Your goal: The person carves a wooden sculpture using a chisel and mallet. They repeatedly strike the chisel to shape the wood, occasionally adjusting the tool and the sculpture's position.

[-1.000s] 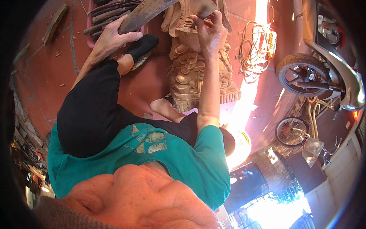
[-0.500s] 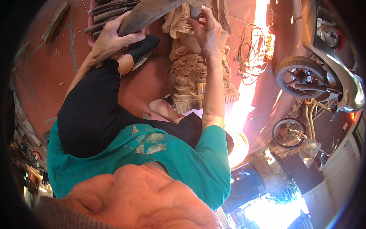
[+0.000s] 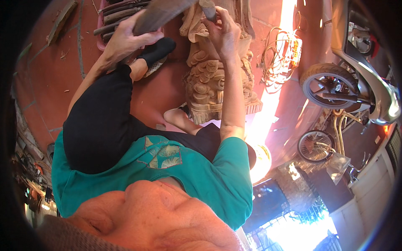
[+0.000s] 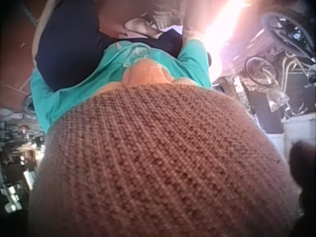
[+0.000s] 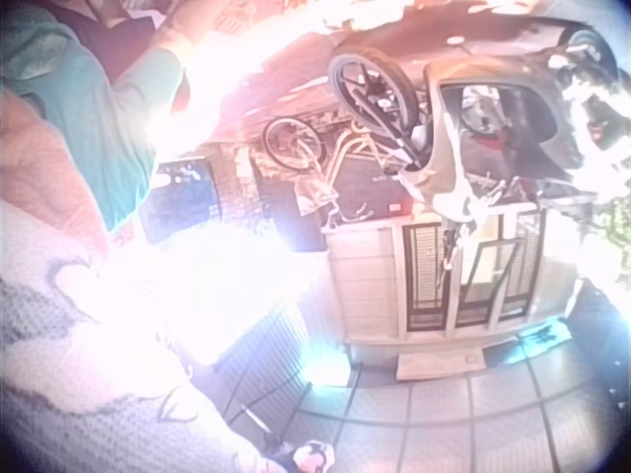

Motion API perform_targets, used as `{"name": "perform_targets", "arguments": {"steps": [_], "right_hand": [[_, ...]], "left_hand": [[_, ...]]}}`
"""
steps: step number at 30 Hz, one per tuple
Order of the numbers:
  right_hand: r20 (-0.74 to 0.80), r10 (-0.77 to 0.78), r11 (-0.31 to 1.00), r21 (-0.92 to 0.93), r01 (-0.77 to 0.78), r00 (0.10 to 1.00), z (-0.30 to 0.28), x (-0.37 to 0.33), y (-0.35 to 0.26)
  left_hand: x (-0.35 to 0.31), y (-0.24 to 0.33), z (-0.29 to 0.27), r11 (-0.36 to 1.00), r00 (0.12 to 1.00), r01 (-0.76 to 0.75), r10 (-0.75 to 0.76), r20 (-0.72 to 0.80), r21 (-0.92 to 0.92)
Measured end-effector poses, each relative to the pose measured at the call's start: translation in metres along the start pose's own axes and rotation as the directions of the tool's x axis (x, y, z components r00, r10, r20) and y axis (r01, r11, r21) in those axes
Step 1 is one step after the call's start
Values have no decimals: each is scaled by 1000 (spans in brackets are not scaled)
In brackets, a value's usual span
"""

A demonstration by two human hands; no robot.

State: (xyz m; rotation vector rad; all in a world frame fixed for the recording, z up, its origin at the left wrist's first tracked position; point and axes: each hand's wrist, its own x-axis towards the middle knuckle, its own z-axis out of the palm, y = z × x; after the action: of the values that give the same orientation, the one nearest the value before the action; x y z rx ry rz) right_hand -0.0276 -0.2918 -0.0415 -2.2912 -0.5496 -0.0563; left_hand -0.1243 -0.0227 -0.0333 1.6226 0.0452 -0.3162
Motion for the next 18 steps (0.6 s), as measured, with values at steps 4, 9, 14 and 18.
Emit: {"name": "perform_targets", "arguments": {"steps": [4, 9, 14, 18], "right_hand": [[-23, -25, 1000, 1, 25, 999, 1, -5, 4], [-69, -38, 998, -53, 35, 997, -2, -14, -4], [-128, 75, 964, 264, -39, 989, -23, -17, 10], [-127, 94, 909, 416, -33, 987, -26, -12, 3]], "left_hand": [[3, -6, 1, 952, 987, -146, 158, -24, 270], [-2, -6, 0, 982, 997, -57, 64, -34, 178], [-4, 1, 2, 998, 997, 49, -46, -55, 49], [0, -3, -1, 997, 1000, 18, -19, 19, 70]]}}
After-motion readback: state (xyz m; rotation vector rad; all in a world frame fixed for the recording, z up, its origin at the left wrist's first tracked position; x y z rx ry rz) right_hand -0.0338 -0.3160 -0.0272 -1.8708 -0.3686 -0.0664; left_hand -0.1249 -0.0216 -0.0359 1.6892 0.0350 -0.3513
